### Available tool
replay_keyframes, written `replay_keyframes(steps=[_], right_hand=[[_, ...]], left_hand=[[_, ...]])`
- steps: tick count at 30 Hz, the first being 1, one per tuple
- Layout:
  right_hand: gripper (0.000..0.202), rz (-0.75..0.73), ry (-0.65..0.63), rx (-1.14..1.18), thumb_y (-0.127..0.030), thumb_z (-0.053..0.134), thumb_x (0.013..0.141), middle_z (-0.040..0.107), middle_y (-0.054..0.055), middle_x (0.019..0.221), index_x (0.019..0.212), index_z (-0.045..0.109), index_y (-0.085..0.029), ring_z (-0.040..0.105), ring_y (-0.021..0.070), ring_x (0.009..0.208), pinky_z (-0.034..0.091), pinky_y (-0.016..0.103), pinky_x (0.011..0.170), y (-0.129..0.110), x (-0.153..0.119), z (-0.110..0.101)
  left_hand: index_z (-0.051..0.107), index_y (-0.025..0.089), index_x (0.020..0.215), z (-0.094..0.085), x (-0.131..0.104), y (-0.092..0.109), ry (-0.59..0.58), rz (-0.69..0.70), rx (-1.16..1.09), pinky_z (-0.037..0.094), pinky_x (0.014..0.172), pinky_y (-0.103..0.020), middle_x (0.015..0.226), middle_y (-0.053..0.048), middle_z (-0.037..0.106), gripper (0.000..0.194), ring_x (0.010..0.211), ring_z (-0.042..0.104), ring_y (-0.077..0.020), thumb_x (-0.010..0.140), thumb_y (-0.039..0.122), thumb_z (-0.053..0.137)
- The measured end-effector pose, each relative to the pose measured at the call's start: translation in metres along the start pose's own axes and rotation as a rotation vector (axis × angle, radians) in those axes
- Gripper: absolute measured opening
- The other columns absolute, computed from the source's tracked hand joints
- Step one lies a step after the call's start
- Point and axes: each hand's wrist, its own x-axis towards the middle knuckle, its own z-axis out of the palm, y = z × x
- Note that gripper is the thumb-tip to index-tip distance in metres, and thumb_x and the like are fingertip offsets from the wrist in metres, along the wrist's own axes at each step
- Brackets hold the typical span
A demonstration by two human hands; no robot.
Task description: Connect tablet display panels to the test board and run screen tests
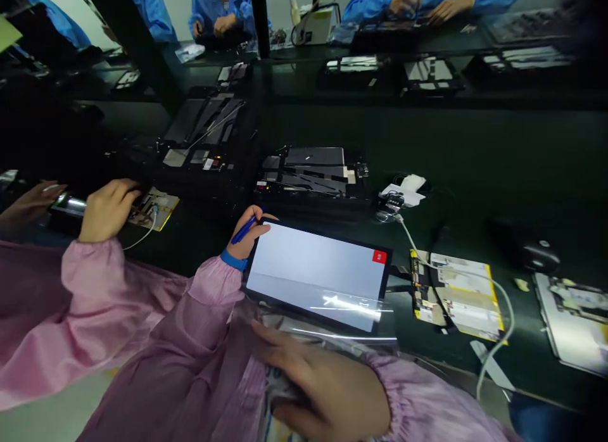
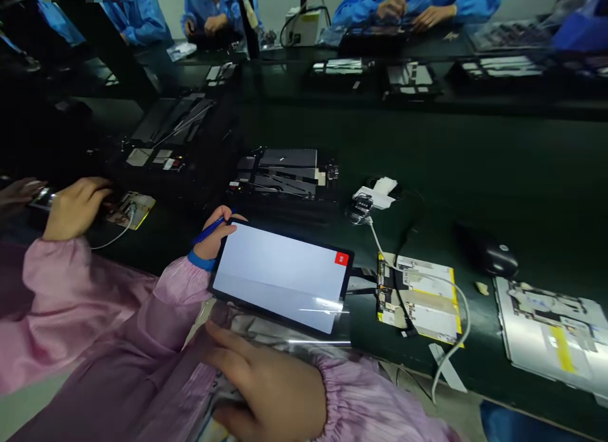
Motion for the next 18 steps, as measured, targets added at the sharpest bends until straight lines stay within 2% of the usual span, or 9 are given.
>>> replay_keyframes(steps=[2, 4, 7, 10, 13, 15, 18], right_hand=[[0.060, -0.033, 0.027, -0.009, -0.029, 0.060, 0.084, 0.029, 0.024, 0.153, 0.136, 0.042, -0.005, 0.041, 0.0258, 0.137, 0.044, 0.032, 0.106, -0.003, 0.001, -0.004], [0.055, -0.109, 0.112, -0.047, -0.027, 0.058, 0.086, 0.036, 0.024, 0.149, 0.135, 0.044, -0.005, 0.043, 0.0247, 0.135, 0.044, 0.031, 0.106, -0.005, 0.001, -0.010], [0.045, -0.230, 0.345, -0.090, -0.017, 0.056, 0.087, 0.057, 0.019, 0.132, 0.130, 0.049, -0.010, 0.052, 0.0204, 0.128, 0.046, 0.031, 0.105, -0.005, -0.005, -0.026], [0.035, -0.214, 0.614, -0.041, -0.011, 0.056, 0.086, 0.069, 0.011, 0.106, 0.120, 0.058, -0.017, 0.064, 0.0173, 0.104, 0.053, 0.030, 0.090, 0.002, -0.018, -0.051], [0.018, -0.137, 0.814, 0.157, -0.021, 0.055, 0.090, 0.069, 0.005, 0.085, 0.098, 0.071, -0.022, 0.064, 0.0162, 0.082, 0.054, 0.030, 0.071, 0.017, -0.031, -0.084], [0.021, -0.158, 0.914, 0.335, -0.029, 0.054, 0.090, 0.066, 0.004, 0.074, 0.087, 0.074, -0.022, 0.062, 0.0154, 0.070, 0.050, 0.029, 0.060, 0.027, -0.036, -0.106], [0.022, -0.187, 1.039, 0.502, -0.037, 0.060, 0.084, 0.062, 0.002, 0.064, 0.080, 0.074, -0.021, 0.058, 0.0139, 0.061, 0.046, 0.028, 0.056, 0.037, -0.037, -0.136]], left_hand=[[0.037, 0.021, 0.080, 0.002, 0.000, 0.002, 0.004, 0.008, -0.012, 0.043, 0.054, -0.024, 0.084, 0.000, 0.069, 0.037, 0.060, 0.059, -0.0128, 0.067, 0.023, 0.071], [0.036, 0.021, 0.079, 0.003, 0.001, 0.003, 0.009, 0.012, -0.020, 0.042, 0.052, -0.024, 0.083, 0.001, 0.069, 0.038, 0.058, 0.059, -0.0123, 0.066, 0.023, 0.072], [0.037, 0.021, 0.079, 0.005, 0.003, 0.003, 0.013, 0.011, -0.032, 0.041, 0.051, -0.023, 0.081, 0.001, 0.069, 0.039, 0.056, 0.057, -0.0121, 0.064, 0.023, 0.072], [0.036, 0.021, 0.078, 0.005, 0.005, 0.003, 0.002, 0.011, -0.040, 0.042, 0.051, -0.024, 0.080, 0.001, 0.069, 0.039, 0.056, 0.058, -0.0128, 0.064, 0.024, 0.072], [0.037, 0.021, 0.079, 0.003, 0.005, 0.001, 0.000, 0.009, -0.013, 0.044, 0.054, -0.025, 0.083, 0.000, 0.070, 0.037, 0.059, 0.060, -0.0142, 0.066, 0.024, 0.072], [0.037, 0.021, 0.079, 0.002, 0.005, 0.000, 0.005, 0.006, -0.001, 0.045, 0.055, -0.026, 0.084, -0.001, 0.070, 0.036, 0.060, 0.060, -0.0143, 0.067, 0.024, 0.071], [0.037, 0.021, 0.079, 0.002, 0.005, -0.001, 0.005, -0.004, -0.008, 0.045, 0.056, -0.026, 0.083, 0.000, 0.069, 0.037, 0.060, 0.060, -0.0137, 0.066, 0.024, 0.072]])
